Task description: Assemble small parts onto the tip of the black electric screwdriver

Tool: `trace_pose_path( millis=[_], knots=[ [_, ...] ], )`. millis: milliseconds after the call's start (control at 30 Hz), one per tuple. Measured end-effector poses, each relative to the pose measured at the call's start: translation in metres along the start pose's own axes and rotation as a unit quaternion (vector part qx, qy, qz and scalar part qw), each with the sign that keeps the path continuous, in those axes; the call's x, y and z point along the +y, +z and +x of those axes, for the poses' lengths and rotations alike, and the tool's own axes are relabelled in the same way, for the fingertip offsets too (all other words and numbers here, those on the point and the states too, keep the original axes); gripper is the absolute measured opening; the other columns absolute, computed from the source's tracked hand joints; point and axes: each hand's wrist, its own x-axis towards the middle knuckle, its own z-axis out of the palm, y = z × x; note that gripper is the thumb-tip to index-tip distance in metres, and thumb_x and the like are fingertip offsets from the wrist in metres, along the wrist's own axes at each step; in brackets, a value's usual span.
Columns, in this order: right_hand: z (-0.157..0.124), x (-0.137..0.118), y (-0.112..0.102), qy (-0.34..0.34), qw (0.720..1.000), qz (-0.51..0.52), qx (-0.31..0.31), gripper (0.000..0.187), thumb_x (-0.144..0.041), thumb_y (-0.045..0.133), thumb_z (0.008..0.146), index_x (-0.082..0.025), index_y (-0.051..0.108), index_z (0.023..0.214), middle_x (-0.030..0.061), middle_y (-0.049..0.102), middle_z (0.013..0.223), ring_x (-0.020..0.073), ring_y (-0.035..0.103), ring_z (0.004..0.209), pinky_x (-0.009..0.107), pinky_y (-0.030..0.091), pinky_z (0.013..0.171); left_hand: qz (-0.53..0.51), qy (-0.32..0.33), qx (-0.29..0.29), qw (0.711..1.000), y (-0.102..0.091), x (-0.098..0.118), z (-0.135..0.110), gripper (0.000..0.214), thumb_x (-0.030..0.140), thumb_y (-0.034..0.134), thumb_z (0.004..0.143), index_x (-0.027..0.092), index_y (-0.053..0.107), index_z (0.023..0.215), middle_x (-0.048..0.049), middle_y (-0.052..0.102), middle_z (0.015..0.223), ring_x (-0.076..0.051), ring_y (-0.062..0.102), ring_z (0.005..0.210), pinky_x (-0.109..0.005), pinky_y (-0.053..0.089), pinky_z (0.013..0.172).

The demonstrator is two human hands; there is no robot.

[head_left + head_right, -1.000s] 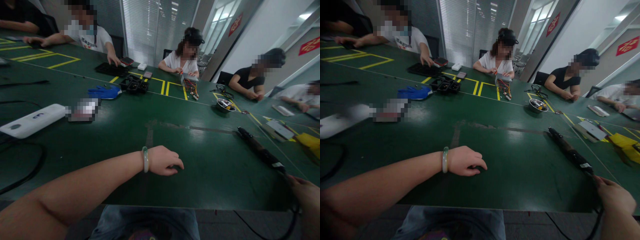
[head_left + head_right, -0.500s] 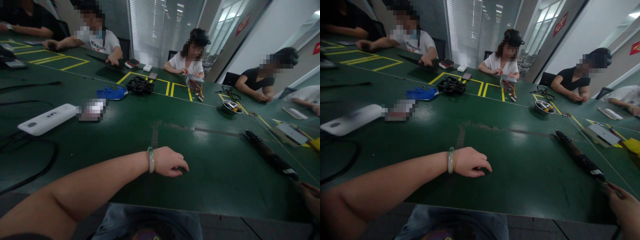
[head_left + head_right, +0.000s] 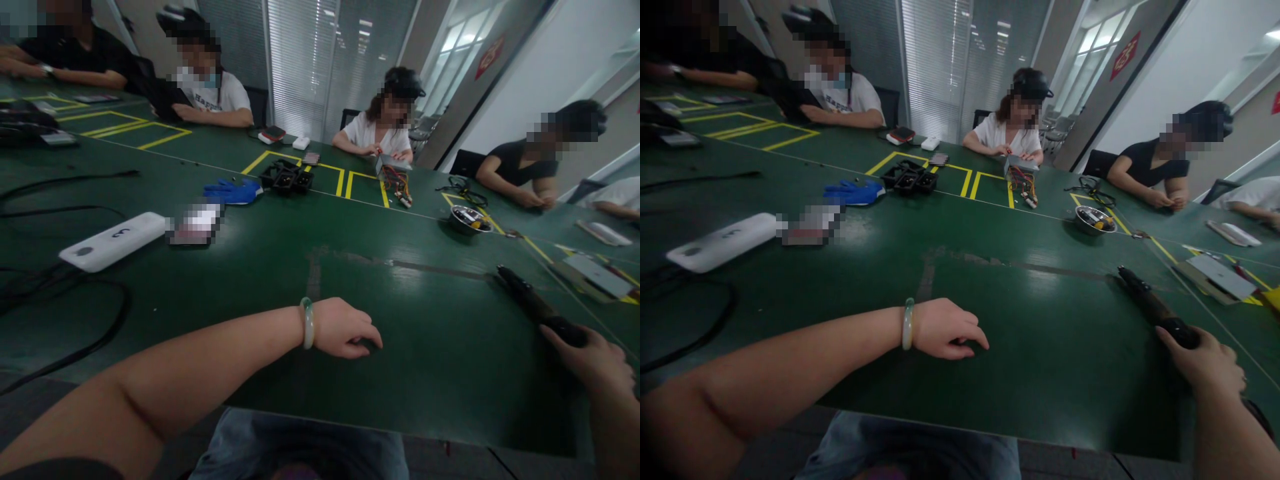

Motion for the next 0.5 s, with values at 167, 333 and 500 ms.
trace_pose_path(
  millis=[167,333,500],
  knots=[
    [-0.006,-0.03,0.004,0.085,0.994,0.002,-0.063,0.08,-0.073,0.053,0.07,-0.033,0.05,0.139,0.0277,0.039,0.14,0.049,0.039,0.128,0.062,0.031,0.081,0.002,0.004,-0.005,1.0,0.0,-0.001,0.001,0.033,0.037,0.057,0.089,0.032,0.059,0.121,0.0023,0.064,0.087,-0.01,0.06,0.07,-0.022,0.037,0.05],
    [-0.04,-0.086,-0.003,-0.024,0.997,0.003,-0.073,0.071,-0.07,0.049,0.078,-0.031,0.05,0.138,0.0268,0.044,0.135,0.0468,0.044,0.123,0.058,0.033,0.078,0.008,0.007,-0.004,1.0,-0.002,0.0,0.002,0.032,0.038,0.055,0.09,0.032,0.059,0.121,0.0023,0.065,0.089,-0.011,0.061,0.073,-0.023,0.037,0.05],
    [-0.096,-0.165,-0.009,-0.207,0.975,0.018,-0.078,0.055,-0.06,0.048,0.086,-0.03,0.054,0.131,0.017,0.053,0.124,0.036,0.054,0.108,0.047,0.041,0.079,0.051,0.01,0.02,0.998,-0.002,-0.003,0.003,0.029,0.039,0.054,0.091,0.028,0.06,0.118,-0.0003,0.067,0.094,-0.014,0.063,0.08,-0.026,0.044,0.06]
  ],
)
